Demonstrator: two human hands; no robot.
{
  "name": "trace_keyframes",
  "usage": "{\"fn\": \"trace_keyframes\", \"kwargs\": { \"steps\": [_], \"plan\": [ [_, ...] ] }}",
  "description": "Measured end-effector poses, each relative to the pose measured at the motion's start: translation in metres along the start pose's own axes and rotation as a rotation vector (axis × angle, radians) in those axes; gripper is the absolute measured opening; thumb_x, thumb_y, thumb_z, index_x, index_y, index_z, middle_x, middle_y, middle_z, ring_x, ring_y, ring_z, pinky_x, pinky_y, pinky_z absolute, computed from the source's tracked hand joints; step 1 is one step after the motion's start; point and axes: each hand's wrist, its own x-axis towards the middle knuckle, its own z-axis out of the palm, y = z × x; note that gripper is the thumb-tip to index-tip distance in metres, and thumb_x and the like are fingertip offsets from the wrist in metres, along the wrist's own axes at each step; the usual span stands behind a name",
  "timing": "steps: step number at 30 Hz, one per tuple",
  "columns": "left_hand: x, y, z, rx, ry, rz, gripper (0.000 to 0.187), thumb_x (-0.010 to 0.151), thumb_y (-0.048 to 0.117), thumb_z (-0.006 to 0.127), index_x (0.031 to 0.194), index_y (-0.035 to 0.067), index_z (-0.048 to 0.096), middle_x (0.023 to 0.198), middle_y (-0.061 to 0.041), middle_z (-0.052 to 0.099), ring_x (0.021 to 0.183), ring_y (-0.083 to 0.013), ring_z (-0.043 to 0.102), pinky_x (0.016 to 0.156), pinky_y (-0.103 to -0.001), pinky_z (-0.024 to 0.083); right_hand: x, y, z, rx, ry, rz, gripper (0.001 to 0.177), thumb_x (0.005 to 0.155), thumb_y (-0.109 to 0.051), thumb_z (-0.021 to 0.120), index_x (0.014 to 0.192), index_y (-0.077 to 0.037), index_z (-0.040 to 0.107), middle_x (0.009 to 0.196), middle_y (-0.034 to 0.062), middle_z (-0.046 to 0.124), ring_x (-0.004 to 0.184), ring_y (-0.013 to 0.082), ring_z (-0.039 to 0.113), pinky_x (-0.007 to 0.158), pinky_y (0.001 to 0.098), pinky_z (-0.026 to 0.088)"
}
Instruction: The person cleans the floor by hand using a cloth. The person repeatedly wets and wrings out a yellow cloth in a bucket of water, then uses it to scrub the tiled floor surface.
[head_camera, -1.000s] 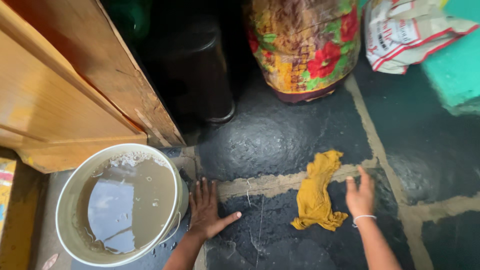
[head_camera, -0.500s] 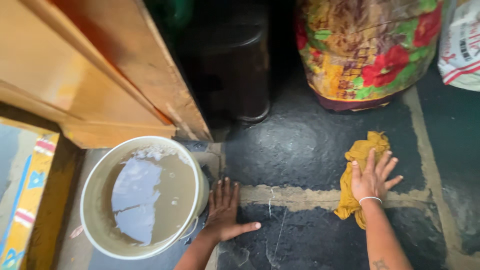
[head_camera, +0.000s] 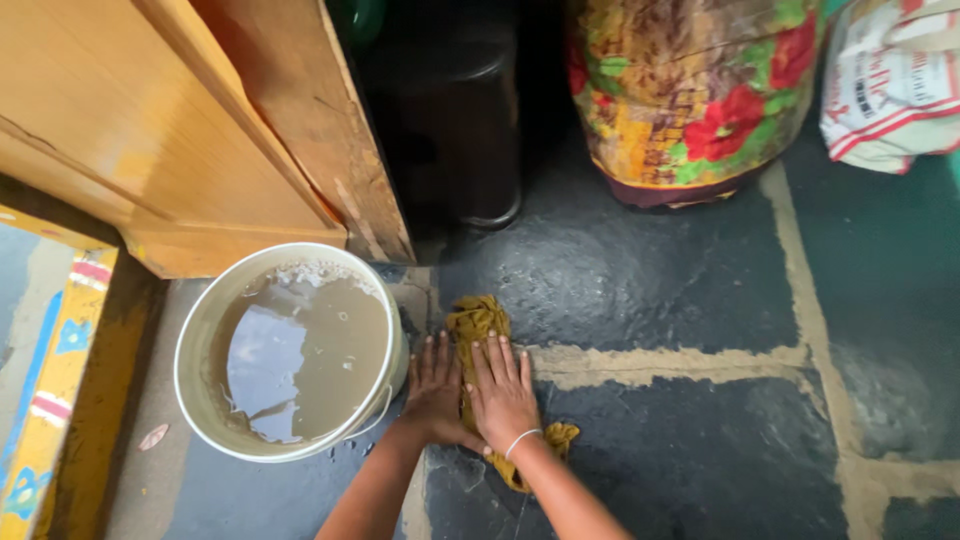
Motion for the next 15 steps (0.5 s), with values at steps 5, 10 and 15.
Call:
{"fn": "trace_keyframes", "kwargs": {
  "steps": [5,10,15],
  "plan": [
    [0.000,-0.001,0.001,-0.055,0.006,-0.001,0.178,0.036,0.074,0.094,0.161,0.009,-0.014,0.168,-0.024,-0.024,0.153,-0.0444,-0.027,0.121,-0.061,-0.012,-0.003,0.081,-0.015,-0.171,0.027,0.178,0.059,0.095,-0.029,0.053,0.152,-0.017,0.042,0.163,0.0082,0.036,0.152,0.0276,0.027,0.116,0.0709,0.012],
    [-0.003,0.005,-0.006,-0.033,-0.028,-0.024,0.177,0.036,0.070,0.096,0.161,0.012,-0.015,0.168,-0.023,-0.024,0.154,-0.0431,-0.026,0.123,-0.059,-0.011,-0.078,0.239,-0.025,-0.235,0.289,0.521,0.063,0.096,-0.034,0.054,0.157,-0.020,0.041,0.165,0.0090,0.037,0.155,0.0326,0.025,0.116,0.0733,0.011],
    [-0.003,0.009,-0.013,0.006,-0.103,-0.074,0.176,0.041,0.062,0.100,0.159,0.012,-0.021,0.166,-0.022,-0.030,0.153,-0.0424,-0.030,0.123,-0.059,-0.012,-0.210,0.340,-0.064,-0.298,0.481,0.805,0.080,0.092,-0.038,0.052,0.166,-0.018,0.031,0.170,0.0214,0.026,0.156,0.0456,0.015,0.117,0.0779,0.013]
  ]
}}
